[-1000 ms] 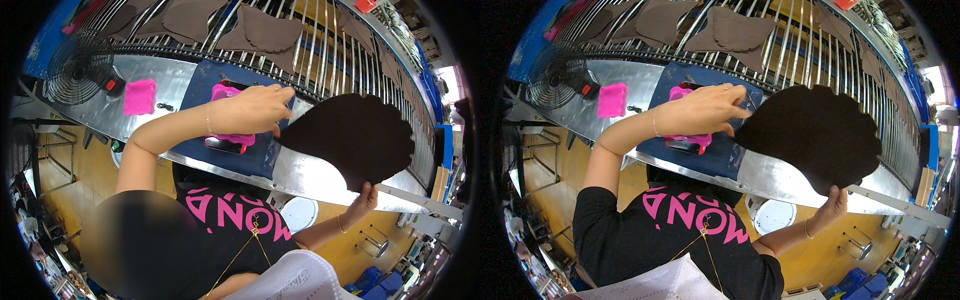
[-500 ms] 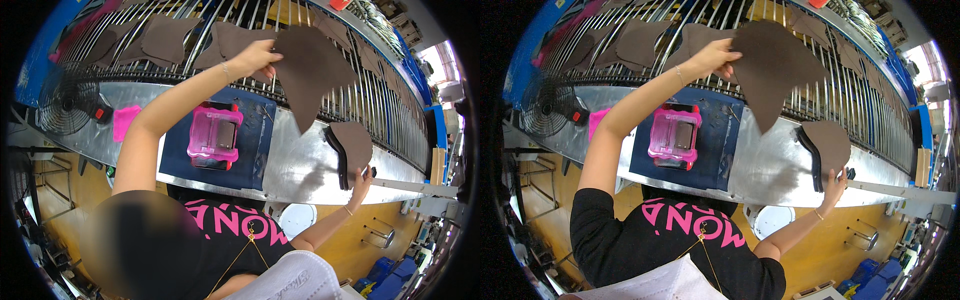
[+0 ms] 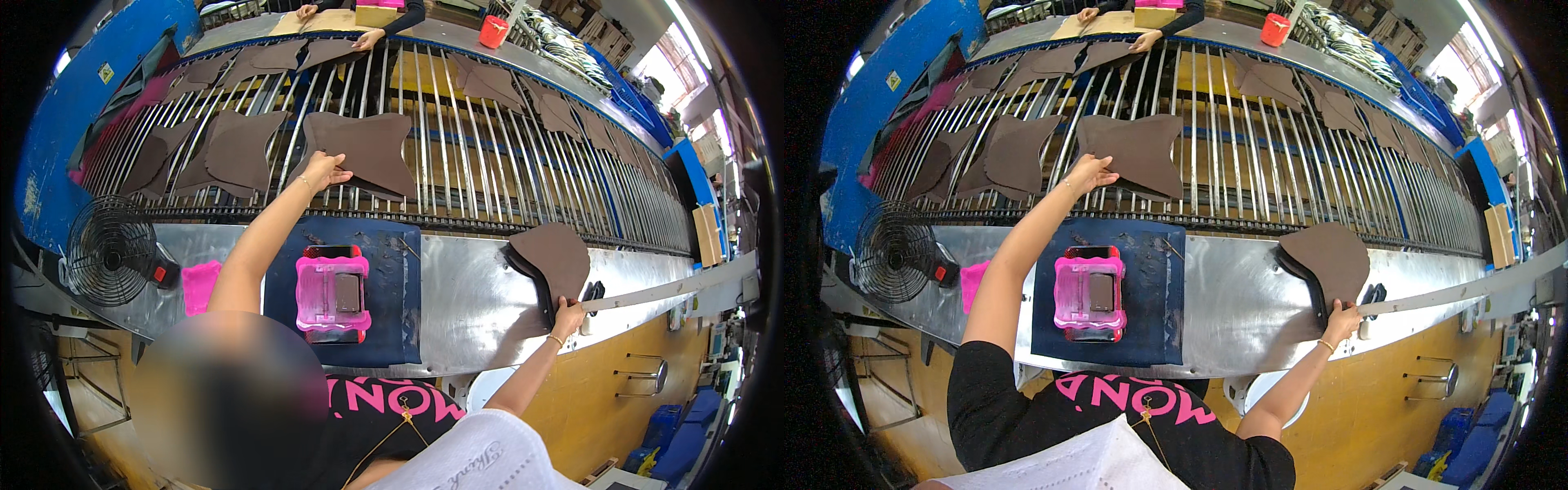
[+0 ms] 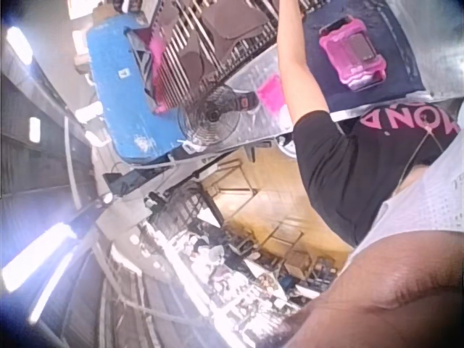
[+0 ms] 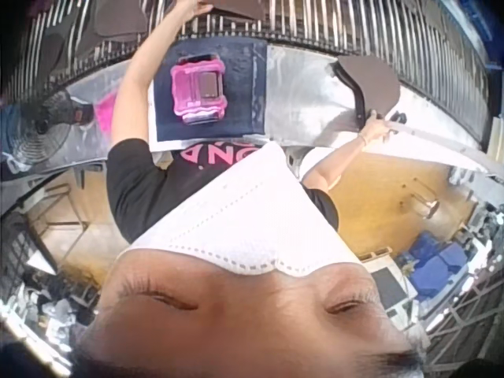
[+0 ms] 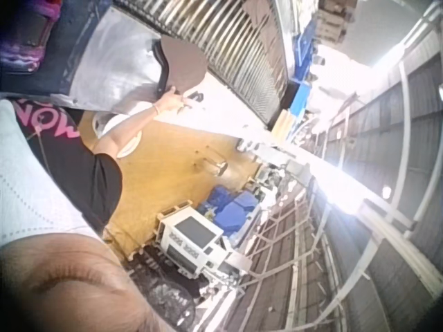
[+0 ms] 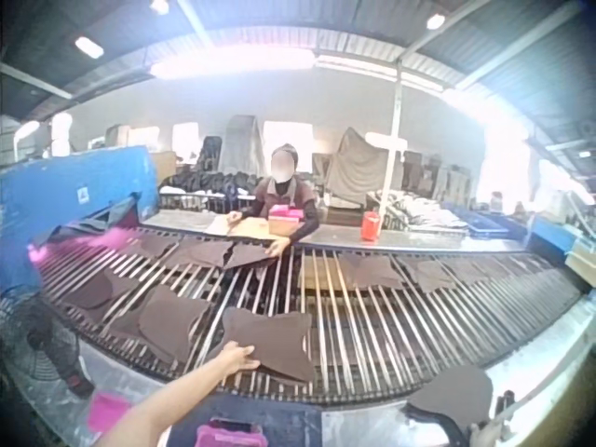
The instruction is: The person repeatedly picks up brown, cut material pieces from a stack on a table and places them onto a metal roller conveyor. The person handles the pieces one at a time, moving them from the table to the conveyor.
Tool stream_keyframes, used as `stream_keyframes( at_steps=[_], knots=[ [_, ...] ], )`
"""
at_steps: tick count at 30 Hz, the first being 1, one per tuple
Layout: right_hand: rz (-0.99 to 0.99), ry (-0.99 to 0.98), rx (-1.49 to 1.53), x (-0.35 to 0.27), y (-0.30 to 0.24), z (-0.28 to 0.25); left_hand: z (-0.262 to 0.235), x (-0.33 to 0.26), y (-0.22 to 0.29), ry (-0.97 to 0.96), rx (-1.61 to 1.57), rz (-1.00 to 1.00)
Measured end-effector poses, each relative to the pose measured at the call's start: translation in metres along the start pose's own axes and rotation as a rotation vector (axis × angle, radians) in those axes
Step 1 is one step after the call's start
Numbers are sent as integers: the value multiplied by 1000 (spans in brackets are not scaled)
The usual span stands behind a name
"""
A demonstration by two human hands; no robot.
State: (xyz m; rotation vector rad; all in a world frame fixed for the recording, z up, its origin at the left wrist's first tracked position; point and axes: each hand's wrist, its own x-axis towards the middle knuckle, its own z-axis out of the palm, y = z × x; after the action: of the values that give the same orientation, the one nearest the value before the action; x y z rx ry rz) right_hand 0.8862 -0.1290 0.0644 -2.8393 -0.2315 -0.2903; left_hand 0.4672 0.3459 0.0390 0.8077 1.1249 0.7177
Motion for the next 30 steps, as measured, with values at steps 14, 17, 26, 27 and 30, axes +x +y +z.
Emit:
stream_keyframes(
  at_steps=[14, 17, 26, 27, 30],
  knots=[
    [-12, -274, 252, -11, -28, -45, -38, -147, 48, -171, 363, 250],
    [-262, -109, 334, -48, -66, -92, -26, -168, 54, -242, 434, 343],
    [-714, -541, 1453, -160, -176, -133, -13, -245, 51, -277, 604, 689],
    [-709, -639, 1516, -182, -190, -134, -21, -250, 52, -389, 435, 676],
    [-615, -879, 1649, -241, -216, -134, -53, -292, 84, -281, 425, 514]
  ],
)
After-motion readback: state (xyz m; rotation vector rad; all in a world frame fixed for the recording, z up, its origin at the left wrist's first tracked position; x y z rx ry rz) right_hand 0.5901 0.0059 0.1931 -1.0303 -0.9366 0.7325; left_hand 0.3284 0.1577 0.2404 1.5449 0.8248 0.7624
